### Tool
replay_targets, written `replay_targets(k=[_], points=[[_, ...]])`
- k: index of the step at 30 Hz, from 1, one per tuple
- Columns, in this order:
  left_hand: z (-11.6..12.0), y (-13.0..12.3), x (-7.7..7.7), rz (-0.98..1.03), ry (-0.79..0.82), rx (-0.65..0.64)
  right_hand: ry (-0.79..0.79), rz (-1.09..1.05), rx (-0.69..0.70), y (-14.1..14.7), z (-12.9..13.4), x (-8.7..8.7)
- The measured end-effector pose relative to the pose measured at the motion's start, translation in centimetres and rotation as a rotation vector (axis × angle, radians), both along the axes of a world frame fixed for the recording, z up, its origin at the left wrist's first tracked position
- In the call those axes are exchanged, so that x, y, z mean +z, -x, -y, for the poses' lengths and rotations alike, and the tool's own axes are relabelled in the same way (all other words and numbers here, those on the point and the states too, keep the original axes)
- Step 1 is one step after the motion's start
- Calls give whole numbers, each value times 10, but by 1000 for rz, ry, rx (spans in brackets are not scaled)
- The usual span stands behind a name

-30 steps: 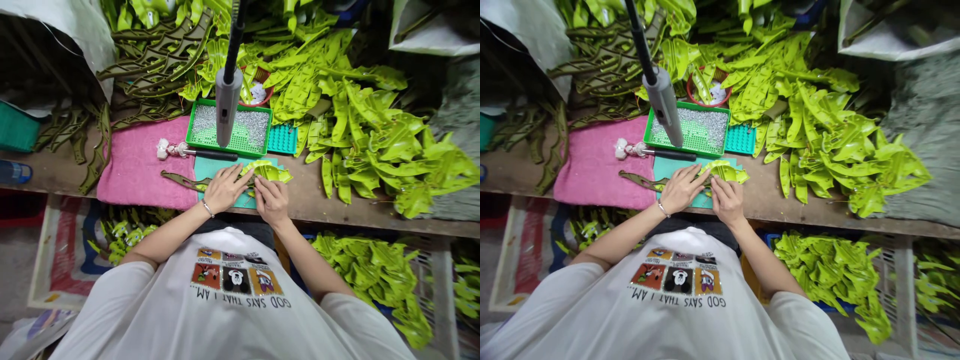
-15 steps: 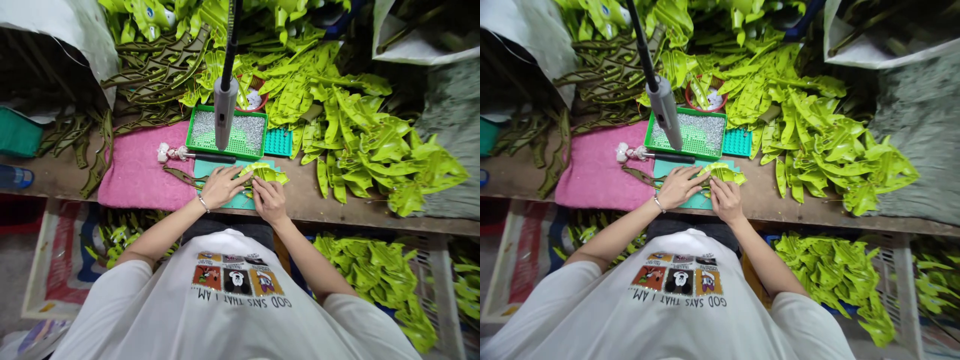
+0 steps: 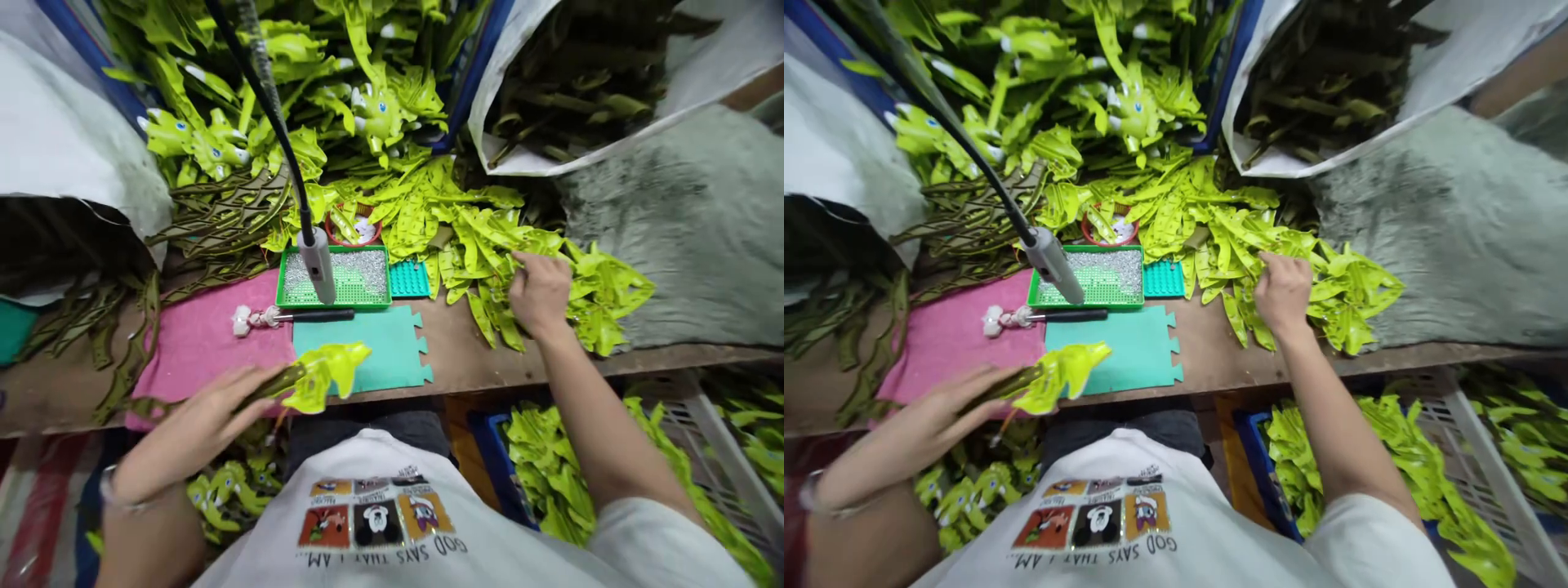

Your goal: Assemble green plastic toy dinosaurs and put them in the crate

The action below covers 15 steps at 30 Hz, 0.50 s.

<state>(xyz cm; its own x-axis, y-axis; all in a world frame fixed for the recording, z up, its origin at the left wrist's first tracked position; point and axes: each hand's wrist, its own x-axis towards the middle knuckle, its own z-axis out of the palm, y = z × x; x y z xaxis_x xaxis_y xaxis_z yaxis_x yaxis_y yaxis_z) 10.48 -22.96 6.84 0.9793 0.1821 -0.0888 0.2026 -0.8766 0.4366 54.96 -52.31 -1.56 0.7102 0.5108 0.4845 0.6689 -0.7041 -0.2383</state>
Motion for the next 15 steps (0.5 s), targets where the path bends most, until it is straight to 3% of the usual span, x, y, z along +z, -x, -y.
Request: replay_targets(k=[4,7,11,15], points=[[-22,27,23,-55,-103,281,125,-141,-56,-47,-35,4],[-26,10,38,29,-341,475,295,-226,-137,-64,-60,4],[-46,-62,59,168,-554,638,306,-174,-198,-88,-70,4],[-82,-172,59,21,-448,591,131,8,-186,-109,-61,8]])
